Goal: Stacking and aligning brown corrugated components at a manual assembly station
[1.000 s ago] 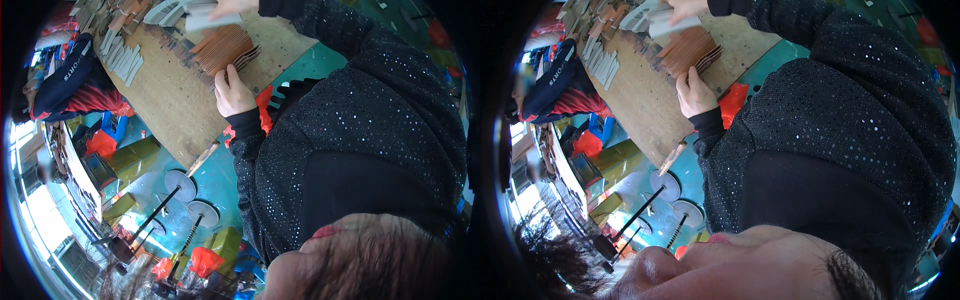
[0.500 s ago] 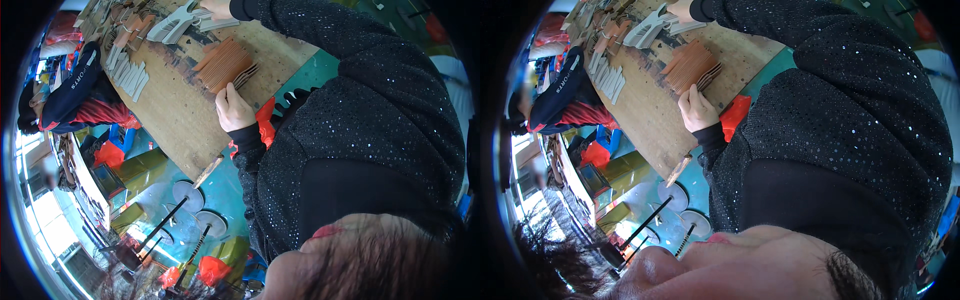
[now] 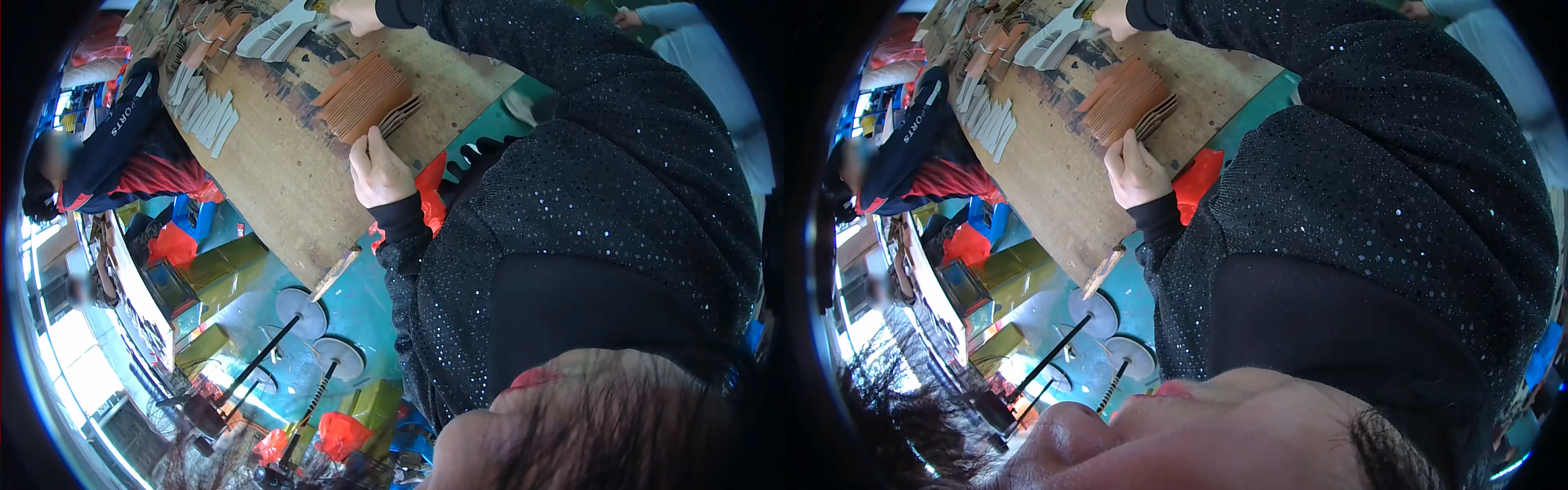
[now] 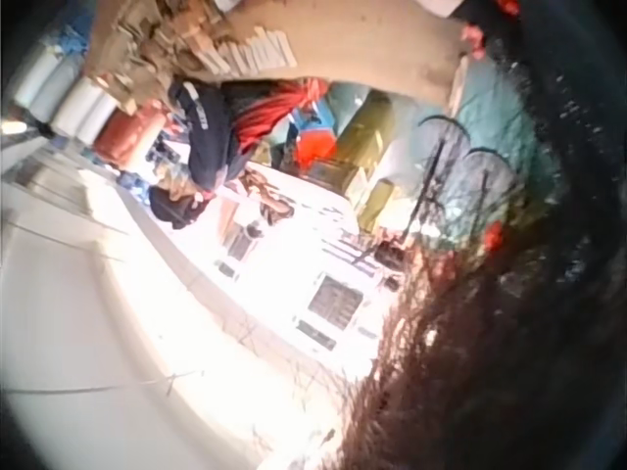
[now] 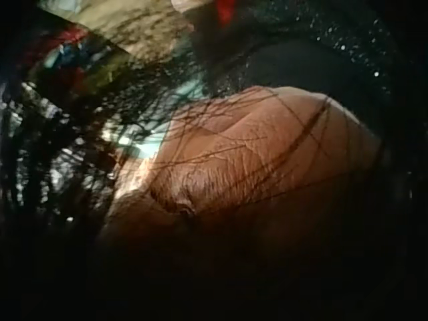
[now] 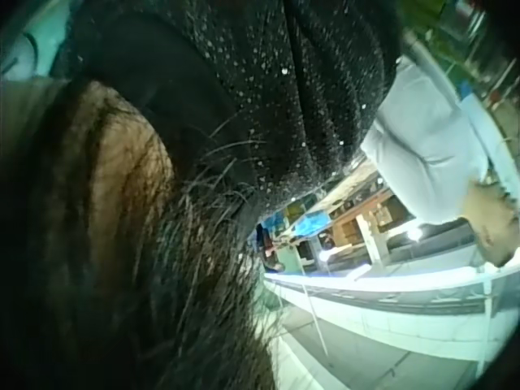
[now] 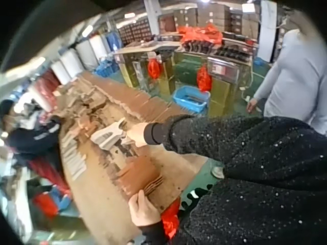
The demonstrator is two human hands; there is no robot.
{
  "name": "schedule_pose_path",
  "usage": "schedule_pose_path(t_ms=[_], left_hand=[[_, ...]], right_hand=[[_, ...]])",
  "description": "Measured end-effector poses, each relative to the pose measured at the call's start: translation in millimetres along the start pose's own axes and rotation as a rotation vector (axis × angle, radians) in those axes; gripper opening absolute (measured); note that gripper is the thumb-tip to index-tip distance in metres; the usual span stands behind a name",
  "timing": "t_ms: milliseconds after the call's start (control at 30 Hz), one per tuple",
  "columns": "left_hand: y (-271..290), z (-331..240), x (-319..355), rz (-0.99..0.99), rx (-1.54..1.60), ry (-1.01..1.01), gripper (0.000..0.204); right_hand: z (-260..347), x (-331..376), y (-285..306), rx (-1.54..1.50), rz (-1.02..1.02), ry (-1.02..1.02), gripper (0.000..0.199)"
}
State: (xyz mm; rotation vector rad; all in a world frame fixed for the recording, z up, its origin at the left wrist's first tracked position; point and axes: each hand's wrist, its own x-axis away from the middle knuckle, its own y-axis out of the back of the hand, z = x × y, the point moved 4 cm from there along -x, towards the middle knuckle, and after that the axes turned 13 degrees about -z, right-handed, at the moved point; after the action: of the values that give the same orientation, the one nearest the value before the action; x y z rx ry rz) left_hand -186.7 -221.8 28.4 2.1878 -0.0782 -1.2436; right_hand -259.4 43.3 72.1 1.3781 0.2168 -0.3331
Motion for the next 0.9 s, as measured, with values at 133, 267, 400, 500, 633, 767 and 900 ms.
schedule_pose_path(t_ms=[133, 267, 400, 500, 633, 767, 900], left_hand=[[3.0, 4.3, 0.4, -0.007, 0.002, -0.01, 0.023], [-19.3, -34.3, -5.1, 0.015, 0.119, -0.08, 0.024], [5.4, 3.8, 4.4, 0.024, -0.086, -0.055, 0.027], [0.7, -10.2, 3.8, 0.035, -0.083, -0.161, 0.035], [1.0, -6.8, 3.9, 0.039, -0.103, -0.137, 0.033], [2.9, -5.3, -0.2, 0.02, -0.067, -0.092, 0.029], [2.2, -6.1, 0.2, 0.0, -0.056, -0.083, 0.027]], right_hand=[[-2.9, -13.7, 3.9, -0.03, 0.128, -0.235, 0.042], [-77.5, 22.6, 12.5, -0.476, -0.383, -0.132, 0.049], [91.8, 30.6, 32.9, -0.495, 0.01, -0.03, 0.043], [122.2, 69.5, 30.7, -0.289, -0.061, 0.264, 0.032], [125.5, 67.5, 6.7, -0.216, -0.004, 0.218, 0.033], [118.7, 62.7, 1.1, -0.254, 0.079, 0.194, 0.029], [122.1, 61.1, 1.6, -0.274, 0.09, 0.228, 0.027]])
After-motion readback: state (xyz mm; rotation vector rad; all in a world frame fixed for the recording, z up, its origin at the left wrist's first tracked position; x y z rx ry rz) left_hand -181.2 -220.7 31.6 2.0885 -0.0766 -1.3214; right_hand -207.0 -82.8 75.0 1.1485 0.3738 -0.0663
